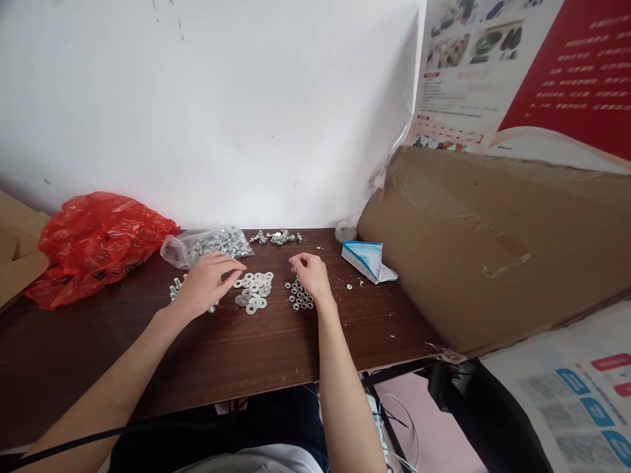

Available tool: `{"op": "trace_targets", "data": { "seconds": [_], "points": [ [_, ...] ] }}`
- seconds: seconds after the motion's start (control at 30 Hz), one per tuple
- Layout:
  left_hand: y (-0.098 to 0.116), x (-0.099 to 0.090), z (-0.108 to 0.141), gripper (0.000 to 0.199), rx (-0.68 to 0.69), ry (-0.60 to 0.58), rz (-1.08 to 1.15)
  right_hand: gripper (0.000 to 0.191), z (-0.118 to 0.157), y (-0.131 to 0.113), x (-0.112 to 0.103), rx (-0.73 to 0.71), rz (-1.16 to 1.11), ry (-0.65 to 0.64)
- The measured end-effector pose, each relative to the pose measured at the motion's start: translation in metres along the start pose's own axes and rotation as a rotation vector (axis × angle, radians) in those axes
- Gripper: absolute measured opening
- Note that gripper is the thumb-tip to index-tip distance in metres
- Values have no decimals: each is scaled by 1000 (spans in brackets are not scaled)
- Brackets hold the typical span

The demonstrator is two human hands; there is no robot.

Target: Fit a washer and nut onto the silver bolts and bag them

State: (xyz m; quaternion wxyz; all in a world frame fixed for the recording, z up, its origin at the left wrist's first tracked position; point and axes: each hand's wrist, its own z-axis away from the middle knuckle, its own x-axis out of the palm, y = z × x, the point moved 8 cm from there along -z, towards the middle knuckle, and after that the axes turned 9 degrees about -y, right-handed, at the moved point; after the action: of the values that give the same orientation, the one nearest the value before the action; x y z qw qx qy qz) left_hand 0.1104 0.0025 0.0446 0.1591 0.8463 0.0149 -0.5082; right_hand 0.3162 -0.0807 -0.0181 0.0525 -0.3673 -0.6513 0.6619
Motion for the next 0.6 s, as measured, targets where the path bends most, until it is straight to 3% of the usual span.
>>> {"op": "trace_targets", "data": {
  "seconds": [0.27,0.4,0.5,0.6],
  "points": [
    [-37,-31,9,21,-219,189,-16,23,-2,4,3,8,-30,-36],
    [-56,-38,13,17,-264,222,-10,22,2,-3,-4,-16,-285,24],
    [-64,-35,14,17,-262,176,30,32,6,-15,8,-41,-616,-118],
    [-64,-24,13,22,-227,41,77,36,12,-31,32,-70,-704,-297]
  ]
}}
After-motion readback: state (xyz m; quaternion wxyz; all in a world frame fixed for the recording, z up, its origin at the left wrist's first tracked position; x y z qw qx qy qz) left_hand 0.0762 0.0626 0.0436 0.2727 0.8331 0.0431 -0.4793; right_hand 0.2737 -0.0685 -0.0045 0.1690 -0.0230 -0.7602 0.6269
